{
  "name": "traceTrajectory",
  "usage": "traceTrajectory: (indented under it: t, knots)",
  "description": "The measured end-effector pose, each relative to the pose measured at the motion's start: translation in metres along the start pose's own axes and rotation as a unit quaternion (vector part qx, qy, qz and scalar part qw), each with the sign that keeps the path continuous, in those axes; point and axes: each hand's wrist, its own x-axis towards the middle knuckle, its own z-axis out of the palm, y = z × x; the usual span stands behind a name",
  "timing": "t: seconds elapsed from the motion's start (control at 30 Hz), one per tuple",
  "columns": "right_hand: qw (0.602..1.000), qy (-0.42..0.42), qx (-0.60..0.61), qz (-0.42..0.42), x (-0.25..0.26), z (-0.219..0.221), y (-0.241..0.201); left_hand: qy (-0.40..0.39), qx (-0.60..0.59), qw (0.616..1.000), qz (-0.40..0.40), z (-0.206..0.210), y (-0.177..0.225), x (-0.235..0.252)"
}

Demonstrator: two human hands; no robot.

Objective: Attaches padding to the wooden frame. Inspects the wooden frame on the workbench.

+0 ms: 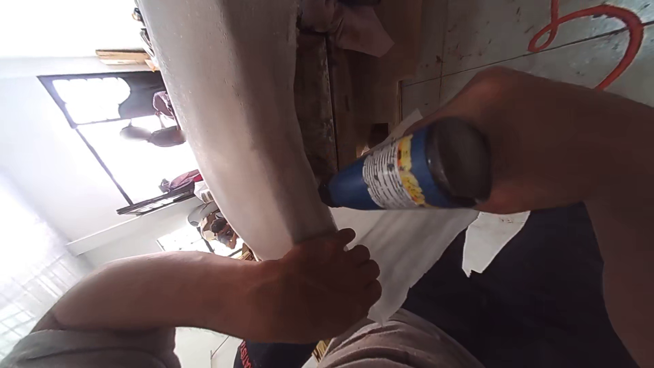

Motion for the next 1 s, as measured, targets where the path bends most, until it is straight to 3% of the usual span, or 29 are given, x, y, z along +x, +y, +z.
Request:
traceTrajectory:
  t: [0.17, 0.3, 0.53, 0.67, 0.87, 1.0]
  knots:
    - [0.999, -0.025, -0.023, 0.036, -0.009, 0.013, -0.007, -0.024, 0.004, 1.000, 0.009, 0.004, 0.007, 0.011]
    - [0.999, 0.006, -0.041, 0.011, -0.023, 0.017, -0.009, -0.041, -0.004, 0.999, 0.009, 0.011, 0.020, 0.017]
    - [0.998, 0.050, -0.043, -0.006, -0.063, 0.044, -0.014, -0.180, -0.052, 0.981, -0.045, 0.007, 0.038, 0.028]
    - [0.997, 0.054, -0.053, 0.004, -0.067, 0.061, -0.017, -0.166, -0.045, 0.984, -0.051, 0.019, 0.046, 0.032]
    - [0.990, 0.118, -0.066, -0.045, -0.099, 0.078, -0.026, -0.165, -0.029, 0.985, -0.041, 0.057, 0.059, 0.038]
    - [0.984, 0.149, -0.098, -0.020, -0.111, 0.103, -0.040, -0.195, -0.012, 0.979, -0.057, 0.072, 0.064, 0.040]
